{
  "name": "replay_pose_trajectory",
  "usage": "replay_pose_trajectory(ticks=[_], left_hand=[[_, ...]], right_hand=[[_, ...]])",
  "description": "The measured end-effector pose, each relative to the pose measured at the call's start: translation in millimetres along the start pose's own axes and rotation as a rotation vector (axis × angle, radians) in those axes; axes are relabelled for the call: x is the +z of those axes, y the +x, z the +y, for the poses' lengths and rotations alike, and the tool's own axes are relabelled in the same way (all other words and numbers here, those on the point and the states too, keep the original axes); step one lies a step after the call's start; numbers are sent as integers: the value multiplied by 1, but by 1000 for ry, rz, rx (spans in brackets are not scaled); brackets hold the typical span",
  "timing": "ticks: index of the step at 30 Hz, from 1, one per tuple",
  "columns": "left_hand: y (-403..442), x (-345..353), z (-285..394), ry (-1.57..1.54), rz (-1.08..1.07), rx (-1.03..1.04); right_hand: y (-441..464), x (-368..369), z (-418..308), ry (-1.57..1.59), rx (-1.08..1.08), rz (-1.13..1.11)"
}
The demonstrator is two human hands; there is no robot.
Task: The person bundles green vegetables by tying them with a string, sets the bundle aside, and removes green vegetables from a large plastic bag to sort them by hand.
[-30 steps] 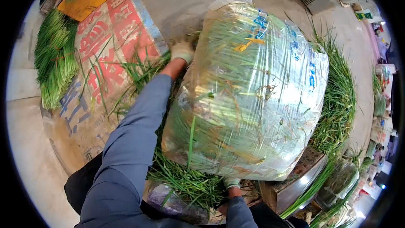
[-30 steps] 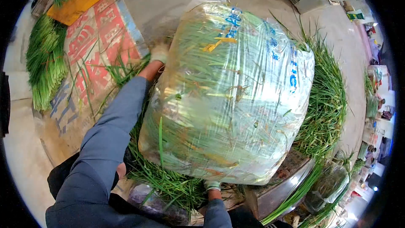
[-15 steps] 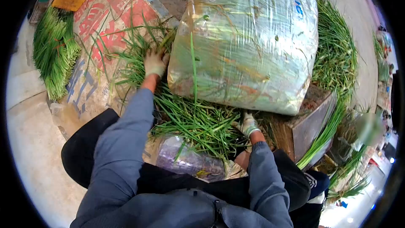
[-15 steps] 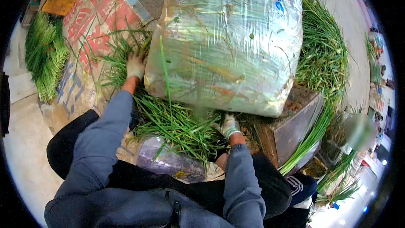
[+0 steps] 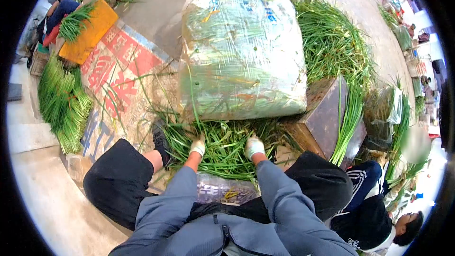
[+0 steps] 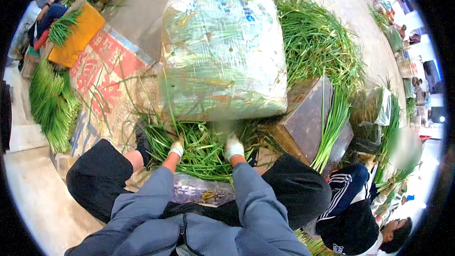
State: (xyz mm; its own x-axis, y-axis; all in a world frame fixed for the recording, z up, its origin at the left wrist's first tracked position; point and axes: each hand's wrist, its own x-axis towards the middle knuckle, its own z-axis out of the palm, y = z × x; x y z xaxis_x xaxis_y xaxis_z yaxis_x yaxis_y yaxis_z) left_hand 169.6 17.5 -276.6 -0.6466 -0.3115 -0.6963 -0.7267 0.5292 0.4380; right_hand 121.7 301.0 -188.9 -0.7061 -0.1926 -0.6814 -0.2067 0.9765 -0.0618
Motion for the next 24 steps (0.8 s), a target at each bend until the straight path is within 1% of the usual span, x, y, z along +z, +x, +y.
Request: replay_pose_trajectory(ticks=[1, 2, 4, 5, 6, 8, 10, 11, 12, 13, 14, 16, 17, 18, 20, 21, 22, 23, 24], left_hand=[[-2, 1, 6, -128, -69, -31], [-8, 5, 9, -255, -146, -67], [-19, 16, 19, -503, -317, -123], [-26, 25, 24, -624, -411, -143], [4, 52, 4, -764, -546, -105], [-11, 51, 37, -1052, -692, -160], [-63, -4, 81, -859, -615, -56], [-57, -5, 93, -813, -581, -114], [-56, -4, 94, -770, -540, -186], [-57, -7, 102, -828, -538, -194], [-60, -12, 109, -811, -537, -169], [-64, -17, 117, -917, -540, 77], [-34, -5, 106, -806, -478, 308], [13, 0, 96, -773, -542, 3], [-14, -13, 128, -943, -519, 96], [-66, -42, 165, -891, -491, 147], [-129, -78, 209, -837, -460, 195], [-203, -118, 259, -783, -426, 242], [-265, -151, 314, -647, -389, 202]], right_hand=[[3, 9, -7, 79, 35, 120], [7, 16, -8, 138, 27, 128], [23, 48, -16, 146, -42, 101], [25, 53, -22, 151, -60, 71], [28, 56, -30, 185, -77, 43], [36, 56, -35, 368, -64, 31], [46, 59, -35, 656, -46, 24], [53, 58, -33, 909, -46, 4], [59, 62, -32, 1253, -56, -43], [66, 63, -30, 1590, -79, -97], [70, 60, -30, 1693, -110, -130], [50, 26, -27, 1230, -227, -41], [43, 8, -21, 992, -270, 10], [38, -9, -16, 756, -302, 56], [34, -40, -1, 280, -348, 126], [38, -61, 13, 259, -406, 145], [-31, -136, 30, 289, -334, 122], [-86, -198, 47, 402, -222, 146], [-102, -246, 73, 358, -278, 121]])
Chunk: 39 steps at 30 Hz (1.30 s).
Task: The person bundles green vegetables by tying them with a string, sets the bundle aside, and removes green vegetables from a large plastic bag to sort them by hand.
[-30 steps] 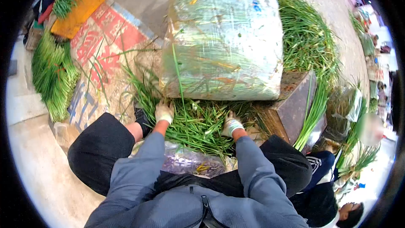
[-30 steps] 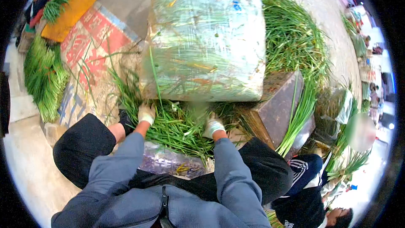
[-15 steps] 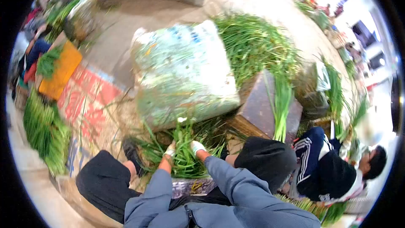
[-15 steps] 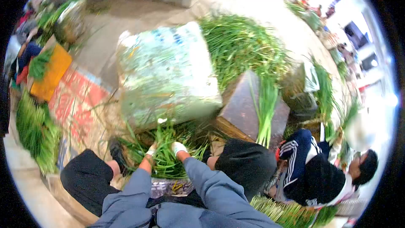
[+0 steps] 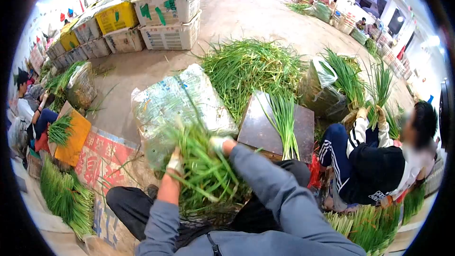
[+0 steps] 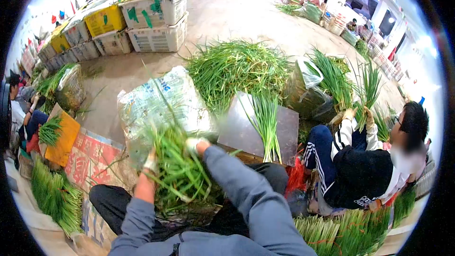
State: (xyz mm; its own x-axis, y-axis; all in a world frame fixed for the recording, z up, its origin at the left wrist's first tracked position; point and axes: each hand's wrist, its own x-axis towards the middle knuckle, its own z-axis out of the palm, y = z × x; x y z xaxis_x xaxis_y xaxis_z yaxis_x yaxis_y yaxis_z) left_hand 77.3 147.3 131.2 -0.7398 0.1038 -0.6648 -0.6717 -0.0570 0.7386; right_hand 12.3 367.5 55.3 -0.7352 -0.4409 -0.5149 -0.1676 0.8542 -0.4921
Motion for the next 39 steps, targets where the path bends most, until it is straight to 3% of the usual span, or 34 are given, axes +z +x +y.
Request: replay_pose_trajectory(ticks=[2, 3, 4, 5, 7, 8, 9, 10, 12, 13, 14, 15, 16, 17, 19, 21, 22, 24, 26, 28, 29, 32, 33, 34, 35, 38, 39], left_hand=[[78, 15, 48, -48, -421, 379], [2, 77, 129, -2, -173, 198], [72, 97, 158, -225, -295, 426], [75, 120, 206, -160, -232, 497], [78, 139, 276, 233, 20, 453], [98, 131, 270, 238, 31, 402], [118, 107, 255, 240, 72, 486], [135, 81, 243, 236, 116, 583], [158, 38, 218, 240, 207, 810], [165, 21, 176, 2, 250, 811], [146, 9, 130, -48, 404, 718], [126, -3, 84, -111, 548, 621], [130, -16, 30, -234, 672, 518], [169, -53, -47, -169, 768, 446], [178, -84, -156, 108, 852, 108], [163, -99, -234, 477, 740, -224], [159, -104, -259, 645, 634, -329], [152, -110, -299, 968, 399, -460], [150, -117, -331, 1310, 119, -505], [155, -122, -349, 1716, -179, -544], [160, -122, -355, 1848, -303, -549], [179, -128, -374, 2094, -599, -554], [186, -134, -381, 2118, -651, -575], [199, -144, -395, 2108, -681, -609], [213, -157, -404, 1953, -624, -707], [220, -164, -410, 1825, -696, -710], [217, -148, -385, 1827, -685, -698]], right_hand=[[-56, -114, -15, -143, 16, 237], [-69, -176, -17, -400, 102, 188], [-59, -232, 13, -345, 179, 224], [-57, -290, 29, -250, 313, 393], [-105, -360, 48, -504, 594, 1120], [-110, -374, 70, -699, 652, 1161], [-115, -387, 93, -888, 724, 1204], [-118, -401, 99, -465, 589, 1313], [-109, -346, 88, -417, 357, 1239], [-95, -311, 87, -352, 224, 1142], [-82, -267, 68, -415, 86, 988], [-46, -225, 92, -842, -298, 529], [-27, -158, 86, -343, -352, 339], [-45, -123, 22, 129, 35, -162], [8, -3, 29, 3, 69, -507], [23, 100, 21, -43, 214, -604], [22, 129, 6, -226, 125, -546], [44, 256, 23, -20, 289, -345], [53, 365, 30, 163, 425, -334], [15, 372, 13, 119, 421, -268], [7, 353, 1, 139, 451, -343], [24, 383, 26, 188, 407, -313], [32, 397, 28, 210, 482, -303], [25, 395, 29, 182, 424, -269], [27, 388, 29, 178, 425, -261], [38, 355, 22, 79, 422, -543], [47, 355, 26, 95, 467, -513]])
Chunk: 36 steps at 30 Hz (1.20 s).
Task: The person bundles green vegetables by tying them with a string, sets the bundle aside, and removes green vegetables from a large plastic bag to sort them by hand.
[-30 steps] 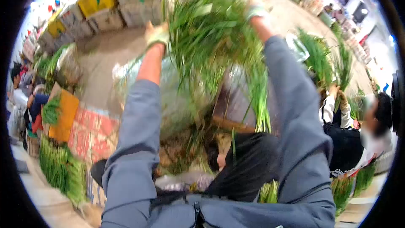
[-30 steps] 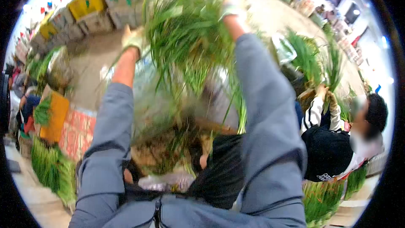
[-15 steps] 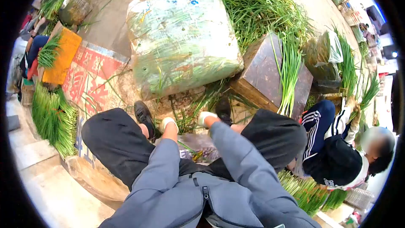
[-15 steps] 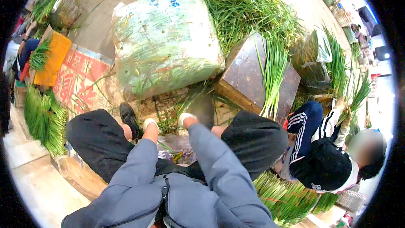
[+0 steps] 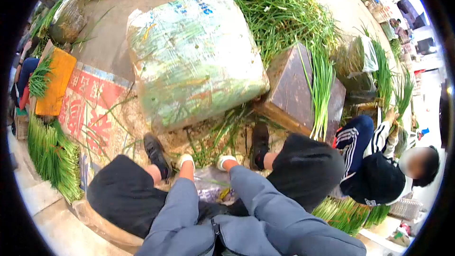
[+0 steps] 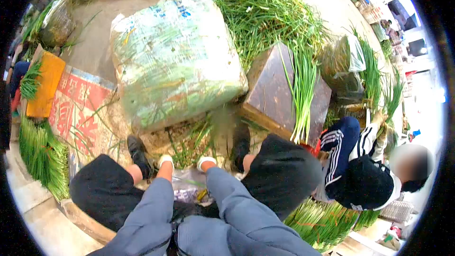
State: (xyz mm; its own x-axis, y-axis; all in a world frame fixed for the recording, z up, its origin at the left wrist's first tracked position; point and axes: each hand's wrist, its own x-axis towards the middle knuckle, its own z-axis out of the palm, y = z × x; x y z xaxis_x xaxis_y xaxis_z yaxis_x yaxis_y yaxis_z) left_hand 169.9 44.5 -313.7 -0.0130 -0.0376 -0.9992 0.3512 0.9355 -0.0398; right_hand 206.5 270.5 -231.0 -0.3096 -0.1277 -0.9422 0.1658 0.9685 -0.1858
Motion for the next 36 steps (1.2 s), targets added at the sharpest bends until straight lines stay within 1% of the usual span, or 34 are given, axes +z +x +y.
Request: replay_pose_trajectory(ticks=[1, 2, 3, 4, 5, 6, 7, 8, 9, 10, 12, 14, 15, 17, 19, 20, 21, 22, 23, 24, 25, 26, 27, 28, 29, 30, 31, 32, 33, 35, 36], left_hand=[[-26, -15, 20, -920, 151, -227], [-35, -24, 37, -1374, 174, -339], [-41, -32, 53, -1824, 263, -466], [-38, -47, 63, -1687, 360, -157], [-36, -63, 76, -1529, 440, 145], [-74, -88, 88, -1402, 676, 120], [-140, -121, 90, -1435, 610, 187], [-122, -133, 91, -1314, 624, 84], [-127, -148, 78, -1184, 468, -35], [-110, -139, 70, -1148, 498, -150], [-59, -101, 38, -1131, 637, -383], [-20, -61, -4, -1063, 695, -564], [-4, -49, -19, -1011, 710, -594], [20, -36, -31, -857, 762, -614], [45, -34, -34, -704, 873, -534], [58, -37, -32, -674, 922, -465], [66, -40, -28, -703, 951, -390], [63, -48, -17, -797, 926, -324], [60, -51, -9, -894, 903, -263], [66, -44, -2, -890, 901, -277], [82, -41, 6, -678, 1067, -287], [77, -46, 14, -570, 1147, -284], [71, -52, 22, -459, 1226, -289], [30, -64, 24, -551, 1088, -208], [-3, -79, 31, -717, 1071, -146], [-38, -95, 37, -883, 1052, -88], [-33, -91, 42, -804, 852, -226], [-48, -96, 44, -698, 715, -163], [-65, -104, 45, -592, 582, -100], [-75, -89, 52, -755, 672, -140], [-49, -67, 55, -675, 877, -132]], right_hand=[[17, -17, 4, -5, 2, 11], [35, -18, 11, 7, -32, 69], [54, -31, 16, -2, -93, 159], [68, -49, 22, -23, -160, 258], [72, -67, 32, -14, -173, 339], [75, -85, 44, 11, -170, 416], [45, -116, 51, 82, -57, 426], [9, -150, 57, 157, 57, 441], [-29, -186, 62, 232, 168, 461], [-32, -197, 78, 235, 259, 493], [-19, -199, 108, 135, 392, 525], [4, -195, 119, 25, 442, 515], [16, -195, 117, -30, 430, 505], [42, -193, 98, -168, 340, 458], [64, -183, 62, -304, 212, 437], [71, -171, 41, -325, 170, 472], [130, -129, 34, -217, 187, 684], [100, -139, -10, -118, 300, 510], [64, -135, -35, -150, 200, 691], [97, -89, -33, -144, 117, 909], [62, -108, -52, -123, 111, 302], [46, -98, -61, -158, 89, 369], [29, -84, -59, -89, -94, 422], [26, -51, -57, -131, -195, 572], [28, -26, -55, -175, -301, 724], [8, -27, -57, -99, -372, 664], [-15, -27, -57, -22, -441, 600], [-17, -13, -54, -9, -525, 763], [-14, -4, -47, -10, -526, 772], [-4, 9, -33, -125, -617, 571], [5, 12, -32, -126, -553, 409]])
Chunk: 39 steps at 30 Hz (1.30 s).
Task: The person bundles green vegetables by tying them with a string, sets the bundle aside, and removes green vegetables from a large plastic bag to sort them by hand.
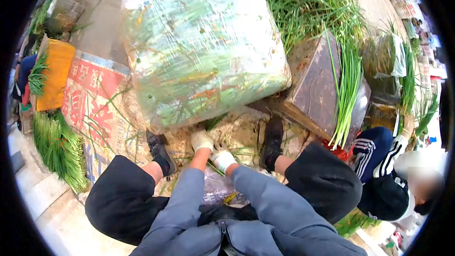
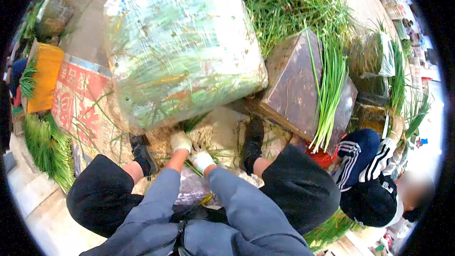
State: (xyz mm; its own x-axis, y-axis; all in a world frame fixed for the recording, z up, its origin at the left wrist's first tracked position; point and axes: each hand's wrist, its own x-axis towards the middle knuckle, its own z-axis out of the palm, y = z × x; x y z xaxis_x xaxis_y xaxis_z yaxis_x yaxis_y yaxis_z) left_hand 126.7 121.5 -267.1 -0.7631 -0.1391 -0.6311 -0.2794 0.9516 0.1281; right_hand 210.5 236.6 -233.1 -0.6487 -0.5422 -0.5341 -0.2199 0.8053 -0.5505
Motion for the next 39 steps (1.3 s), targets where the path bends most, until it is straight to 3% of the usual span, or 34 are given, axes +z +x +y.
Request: replay_pose_trajectory(ticks=[1, 2, 3, 4, 5, 6, 7, 8, 9, 10, 11, 12, 13, 15, 16, 17, 19, 21, 22, 23, 25, 27, 28, 29, 31, 33, 35, 37, 39], left_hand=[[-8, -1, -2, -59, 100, -15], [-32, -39, 9, -206, 24, -41], [-31, -26, -3, -126, -74, -81], [-38, -30, -6, -255, -75, -73], [-31, -6, -17, -242, -183, -192], [-17, 21, -33, -273, -200, -134], [-9, 37, -42, -304, -222, -70], [-19, 25, -36, -543, -256, -121], [-29, 11, -25, -781, -300, -161], [-21, 12, -22, -853, -368, -226], [-42, -34, 2, -661, -307, -208], [-39, -35, 6, -726, -333, -225], [-33, -32, 9, -790, -359, -244], [9, 19, 3, -890, -270, 62], [25, 38, 2, -940, -230, 215], [-6, 4, 19, -1139, -275, 159], [-81, -84, 59, -1545, -343, 21], [-109, -118, 73, -1640, -368, 119], [-111, -124, 74, -1593, -341, 147], [-108, -131, 75, -1557, -303, 181], [-98, -135, 78, -1684, -160, 295], [-110, -175, 77, -1579, 380, 307], [-110, -190, 70, -1295, 677, 99], [-102, -201, 55, -1077, 790, -40], [-45, -188, 27, -947, 954, -322], [-106, -276, 9, -1024, 390, -520], [-72, -253, -3, -893, 532, -541], [-27, -234, -10, -532, 752, -471], [-39, -272, 6, -695, 458, -529]], right_hand=[[9, 8, 7, 28, 60, -152], [15, 35, 17, -19, -45, 183], [13, 15, 11, 76, 104, 77], [6, -13, 6, 56, 105, 62], [3, -36, 2, 38, 109, 47], [7, -40, 0, 26, 102, 64], [13, -34, 3, 197, 167, 190], [22, -23, 11, 365, 234, 323], [44, 7, 24, 221, 254, 333], [33, -29, 9, 259, 314, 242], [18, -64, -11, 300, 372, 150], [33, -37, 10, 185, 197, 127], [25, -46, 3, 543, 425, 272], [-4, -77, -16, 834, 514, 502], [11, -55, -2, 1196, 443, 654], [4, -64, -6, 1267, 349, 717], [-4, -84, -4, 1099, 433, 797], [-37, -126, -26, 1089, 324, 819], [-54, -150, -37, 1198, 319, 706], [-48, -155, -20, 916, 224, 773], [-74, -221, -45, 1132, 296, 697], [-74, -287, -25, 737, 320, 695], [-89, -339, -45, 830, 247, 738], [-63, -374, 18, 448, 74, 750], [-105, -501, -36, 386, 544, 776], [-108, -601, 14, 742, 208, 930], [-127, -702, 38, 197, 633, 834], [-113, -738, 71, -550, 997, 934], [-36, -766, 132, -686, 859, 631]])
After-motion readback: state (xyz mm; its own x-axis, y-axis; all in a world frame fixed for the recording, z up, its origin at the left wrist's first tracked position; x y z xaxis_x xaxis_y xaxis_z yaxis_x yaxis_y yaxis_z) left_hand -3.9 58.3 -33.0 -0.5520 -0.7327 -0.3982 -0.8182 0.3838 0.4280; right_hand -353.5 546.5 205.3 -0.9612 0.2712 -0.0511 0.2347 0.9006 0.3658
